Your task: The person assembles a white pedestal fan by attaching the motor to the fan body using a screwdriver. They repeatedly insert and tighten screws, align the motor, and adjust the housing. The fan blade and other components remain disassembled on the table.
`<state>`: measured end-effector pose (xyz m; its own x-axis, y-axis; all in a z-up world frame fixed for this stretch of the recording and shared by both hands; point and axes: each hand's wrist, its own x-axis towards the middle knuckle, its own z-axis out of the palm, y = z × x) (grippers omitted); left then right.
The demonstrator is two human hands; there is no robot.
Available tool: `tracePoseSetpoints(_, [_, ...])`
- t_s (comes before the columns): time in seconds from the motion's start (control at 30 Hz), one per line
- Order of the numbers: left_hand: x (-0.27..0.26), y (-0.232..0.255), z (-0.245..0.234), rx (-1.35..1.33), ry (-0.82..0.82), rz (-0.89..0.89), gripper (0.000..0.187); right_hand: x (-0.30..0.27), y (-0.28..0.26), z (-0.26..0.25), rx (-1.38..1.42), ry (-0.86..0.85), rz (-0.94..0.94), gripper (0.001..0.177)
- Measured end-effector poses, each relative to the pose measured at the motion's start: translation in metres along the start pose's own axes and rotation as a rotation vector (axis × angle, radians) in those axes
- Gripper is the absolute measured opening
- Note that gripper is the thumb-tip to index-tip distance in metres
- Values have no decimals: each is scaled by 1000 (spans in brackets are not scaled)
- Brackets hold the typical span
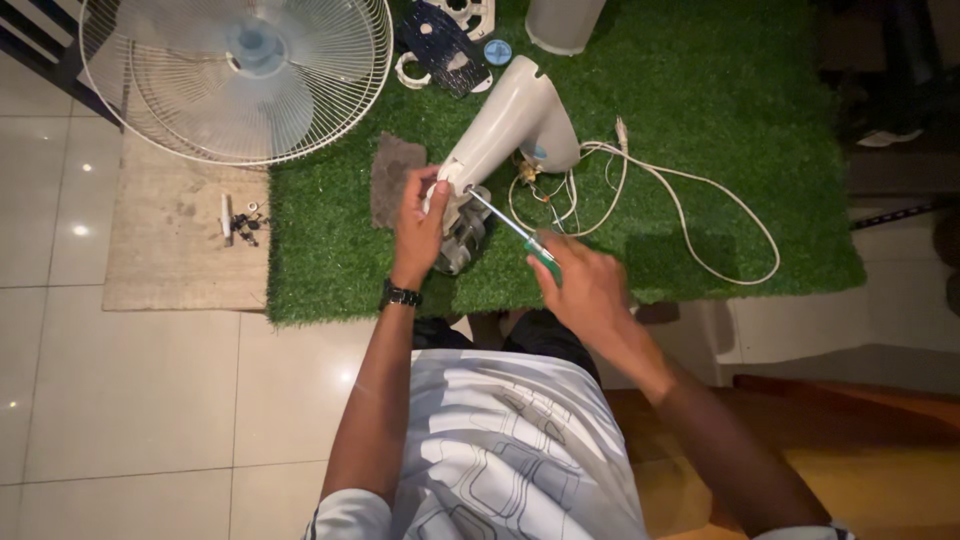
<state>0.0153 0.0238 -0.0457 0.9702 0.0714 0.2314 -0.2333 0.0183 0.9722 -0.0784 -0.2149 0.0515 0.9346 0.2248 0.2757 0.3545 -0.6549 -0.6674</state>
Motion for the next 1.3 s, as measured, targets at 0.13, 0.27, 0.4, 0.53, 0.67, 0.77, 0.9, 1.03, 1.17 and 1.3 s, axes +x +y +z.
tracePoseSetpoints(0.13, [-5,-1,1,40,-9,-48,40,9,-1,-9,636,-343,761,29])
tracePoseSetpoints(0.27, [-5,0,2,13,-17,-15,40,18,-2,-14,878,-495,742,37])
tracePoseSetpoints(0.4, [-4,-2,1,14,-8,-7,38,0,-9,-1,-165,-47,-2,34])
tracePoseSetpoints(0.53, [-9,-1,4,11,-9,-8,38,9,7,-4,717,-427,854,25])
tracePoseSetpoints(0.67, [-10,0,5,1,2,-11,38,14,17,-4,1057,-519,844,34])
tracePoseSetpoints(0.77, [-5,1,2,-45,2,-14,37,1,12,5,258,-199,258,30])
tracePoseSetpoints(0.9, [-9,1,2,-42,5,14,36,-5,13,1,298,-142,314,27])
tracePoseSetpoints(1.03, [-13,0,2,-47,-18,37,35,6,22,-11,1537,-612,945,40])
tracePoseSetpoints(1.17, [-10,0,-2,-2,3,17,35,-5,15,0,616,-231,455,38])
tracePoseSetpoints(1.3, [-11,-2,-7,53,10,20,35,-19,14,21,-38,214,-290,35])
